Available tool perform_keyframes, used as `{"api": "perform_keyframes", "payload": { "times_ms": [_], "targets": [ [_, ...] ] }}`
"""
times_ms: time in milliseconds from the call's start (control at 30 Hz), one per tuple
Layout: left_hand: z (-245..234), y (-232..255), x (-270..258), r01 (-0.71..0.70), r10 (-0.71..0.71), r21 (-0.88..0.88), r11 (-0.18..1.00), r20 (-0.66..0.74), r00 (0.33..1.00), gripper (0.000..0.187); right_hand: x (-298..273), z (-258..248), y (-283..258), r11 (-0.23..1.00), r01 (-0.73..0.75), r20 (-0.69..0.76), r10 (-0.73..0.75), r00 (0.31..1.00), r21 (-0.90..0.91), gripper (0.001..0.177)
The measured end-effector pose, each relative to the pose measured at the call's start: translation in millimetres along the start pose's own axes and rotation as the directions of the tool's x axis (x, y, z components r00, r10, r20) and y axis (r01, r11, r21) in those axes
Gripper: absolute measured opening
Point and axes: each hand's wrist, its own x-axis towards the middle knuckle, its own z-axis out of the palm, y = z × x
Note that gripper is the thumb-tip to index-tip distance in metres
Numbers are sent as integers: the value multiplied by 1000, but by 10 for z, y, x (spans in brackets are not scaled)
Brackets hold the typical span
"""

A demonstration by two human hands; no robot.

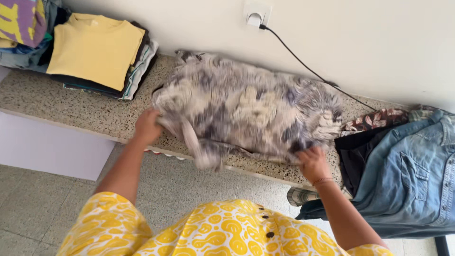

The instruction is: The person picks up and folds a black t-shirt, a yellow t-shirt, and a patterned button-down shirt on a counter, placing each one onto a stack of folded items.

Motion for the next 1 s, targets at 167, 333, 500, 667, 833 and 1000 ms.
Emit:
{"api": "perform_keyframes", "payload": {
  "times_ms": [167, 333, 500, 667, 833, 1000],
  "targets": [
    [-96, 965, -1009, -542, 501, 318, 778, 207, 841, 64, -239, 243, -29, 949, -238, 646, 315, 696, -206, 42],
    [100, 617, -965, -647, 466, 389, 656, 465, 753, 48, -108, 155, 92, 874, -303, 771, 480, 418, -380, 41],
    [88, 197, -801, -578, 416, 423, 698, 417, 808, 27, 191, -194, -2, 780, -175, 741, 626, 244, -601, 37],
    [-197, 212, -725, -100, 29, 134, 986, 450, 893, 50, 212, -377, 139, 718, -295, 769, 628, -119, -631, 48],
    [-655, 247, -498, 112, -87, -9, 994, 563, 822, 40, 353, -629, 238, 837, -374, 914, 335, -228, -400, 38],
    [-1120, 1122, -236, 258, -339, 226, 939, 722, 603, 62, 947, -1072, 218, 571, -742, 866, 500, -24, -350, 10]
  ]
}}
